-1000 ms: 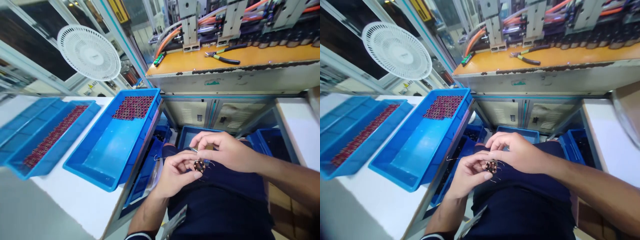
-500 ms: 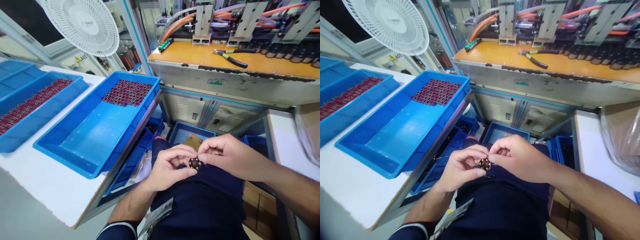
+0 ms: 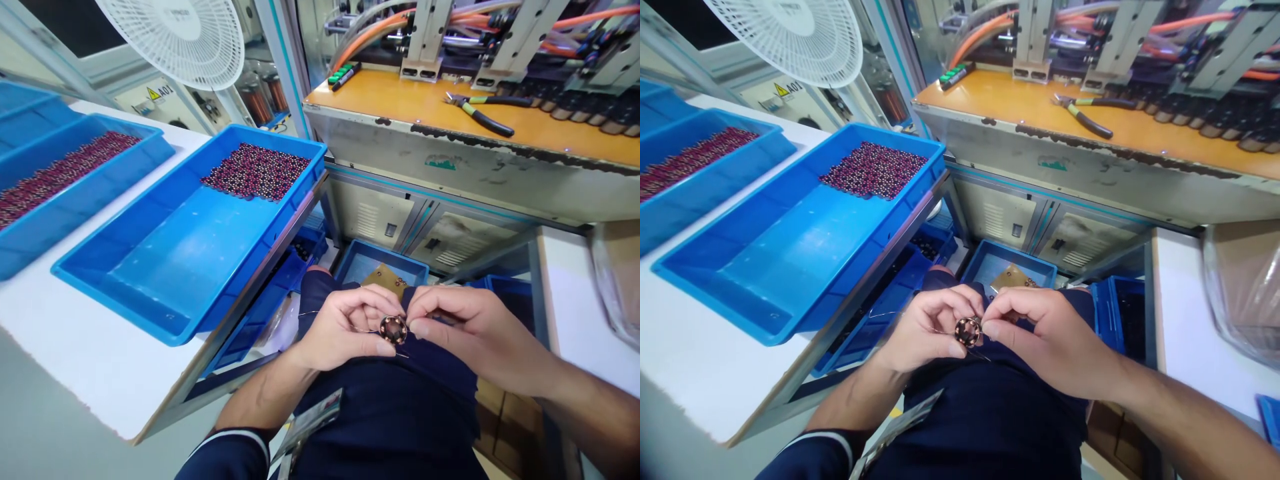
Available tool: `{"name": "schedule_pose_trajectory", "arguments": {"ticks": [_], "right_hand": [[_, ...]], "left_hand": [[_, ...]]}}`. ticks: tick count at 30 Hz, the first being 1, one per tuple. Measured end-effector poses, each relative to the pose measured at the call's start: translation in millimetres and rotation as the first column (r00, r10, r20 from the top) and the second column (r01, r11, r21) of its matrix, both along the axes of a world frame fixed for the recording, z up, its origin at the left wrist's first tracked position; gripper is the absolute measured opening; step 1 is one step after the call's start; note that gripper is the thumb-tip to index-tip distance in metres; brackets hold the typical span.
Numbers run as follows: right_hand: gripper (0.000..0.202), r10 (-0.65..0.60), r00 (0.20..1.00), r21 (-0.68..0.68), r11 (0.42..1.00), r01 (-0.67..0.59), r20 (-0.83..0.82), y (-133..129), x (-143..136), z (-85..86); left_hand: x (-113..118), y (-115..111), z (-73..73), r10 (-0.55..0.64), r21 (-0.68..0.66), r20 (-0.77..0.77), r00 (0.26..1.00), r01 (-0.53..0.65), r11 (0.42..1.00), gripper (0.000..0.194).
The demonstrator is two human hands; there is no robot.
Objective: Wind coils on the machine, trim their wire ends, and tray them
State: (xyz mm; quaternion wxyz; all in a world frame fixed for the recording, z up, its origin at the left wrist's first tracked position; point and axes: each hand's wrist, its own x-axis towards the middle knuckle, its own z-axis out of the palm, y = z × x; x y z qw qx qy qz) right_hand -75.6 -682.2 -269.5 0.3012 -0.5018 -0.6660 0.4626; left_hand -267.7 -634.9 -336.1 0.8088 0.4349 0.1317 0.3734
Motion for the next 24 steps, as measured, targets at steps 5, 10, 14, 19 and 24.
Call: {"name": "schedule_pose_trajectory", "arguments": {"ticks": [5, 10, 14, 19, 24], "right_hand": [[0.016, -0.013, 1.0, 0.078, 0.997, 0.015, -0.019, -2, -2, -4.0], [0.015, -0.013, 1.0, 0.106, 0.994, 0.014, -0.013, -4, -4, -4.5], [0.015, -0.016, 1.0, 0.108, 0.994, 0.017, -0.011, -8, -5, -2.3], [0.011, 0.16, 0.983, 0.156, 0.973, -0.172, 0.085, -11, 9, 0.0], [0.013, -0.01, 0.947, 0.545, 0.82, -0.177, 0.322, -10, 20, -4.3]], "left_hand": [[1, 0, -1.9, 0.021, 0.002, 0.02, 1.0, -0.021, 1.0, 0.039], [0, -1, -1.3, 0.037, 0.032, -0.033, 0.999, -0.035, 0.999, 0.039], [0, -3, -0.7, 0.038, 0.06, -0.022, 0.999, -0.037, 0.998, 0.037], [-1, -4, -0.5, -0.02, 0.006, 0.019, 1.0, 0.02, 1.0, 0.034], [0, -2, -2.0, -0.129, -0.101, 0.083, 0.988, 0.137, 0.985, 0.034]]}}
